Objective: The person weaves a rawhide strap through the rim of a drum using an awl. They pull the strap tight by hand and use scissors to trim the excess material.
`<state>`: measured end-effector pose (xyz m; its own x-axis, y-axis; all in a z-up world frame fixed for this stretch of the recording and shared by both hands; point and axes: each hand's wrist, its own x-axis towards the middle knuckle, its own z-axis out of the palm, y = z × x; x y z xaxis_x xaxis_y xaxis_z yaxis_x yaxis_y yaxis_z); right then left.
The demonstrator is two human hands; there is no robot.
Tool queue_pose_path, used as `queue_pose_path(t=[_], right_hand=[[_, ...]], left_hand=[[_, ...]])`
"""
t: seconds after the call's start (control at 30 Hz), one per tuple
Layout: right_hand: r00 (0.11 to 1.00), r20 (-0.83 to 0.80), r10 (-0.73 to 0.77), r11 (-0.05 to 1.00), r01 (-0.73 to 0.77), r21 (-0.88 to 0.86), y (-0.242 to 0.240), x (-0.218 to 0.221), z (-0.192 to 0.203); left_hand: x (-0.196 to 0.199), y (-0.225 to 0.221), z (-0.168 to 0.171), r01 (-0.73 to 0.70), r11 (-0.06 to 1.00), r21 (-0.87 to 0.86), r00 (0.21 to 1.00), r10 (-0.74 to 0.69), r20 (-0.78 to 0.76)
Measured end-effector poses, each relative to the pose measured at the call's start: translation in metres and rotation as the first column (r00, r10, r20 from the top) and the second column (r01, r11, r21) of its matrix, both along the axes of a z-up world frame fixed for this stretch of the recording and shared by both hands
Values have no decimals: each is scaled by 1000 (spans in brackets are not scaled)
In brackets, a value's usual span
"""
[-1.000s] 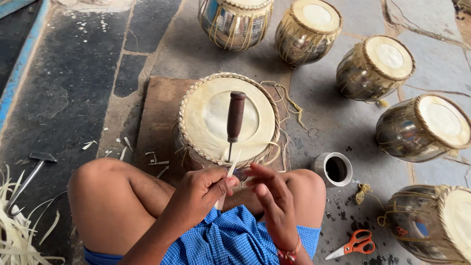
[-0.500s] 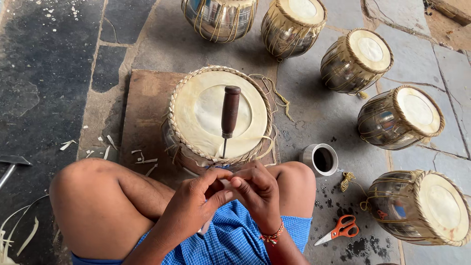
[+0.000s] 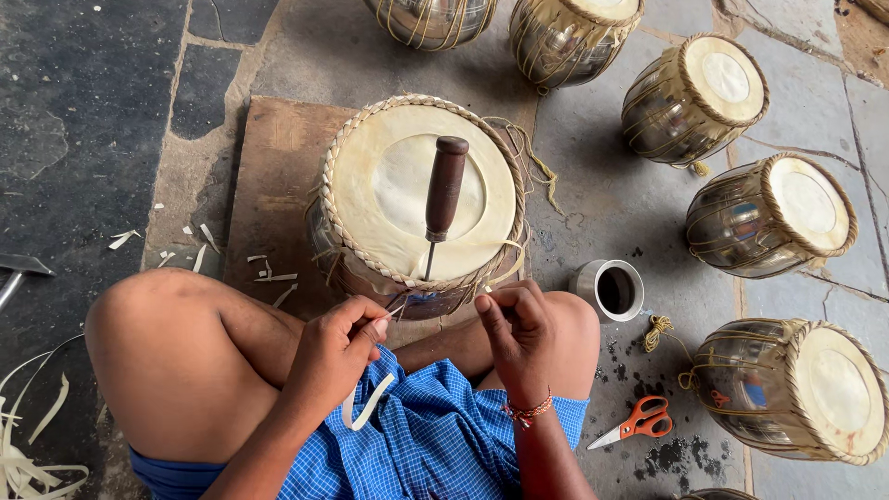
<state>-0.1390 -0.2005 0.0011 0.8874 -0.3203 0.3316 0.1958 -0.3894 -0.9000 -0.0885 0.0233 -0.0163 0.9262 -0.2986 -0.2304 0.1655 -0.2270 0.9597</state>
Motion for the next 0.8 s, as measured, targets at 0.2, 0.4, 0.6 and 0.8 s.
queue_pose_path(t=[0.2,0.4,0.6,0.8], right_hand=[[999,5,54,982,-53,-180,13,18,29],[975,206,89,986,-56,-158,30,105,73],[969,4,246,840,-215,498,42,169,59],[964,-17,266,768,-202,608,29,173,39]], left_hand=[[4,-17,-10,-28,999,23,932,18,361],[8,-25,-14,-18,993,119,965,-14,263],[9,-24,-18,-40,997,70,941,14,338],[10,-28,-23,-64,998,27,945,52,322]])
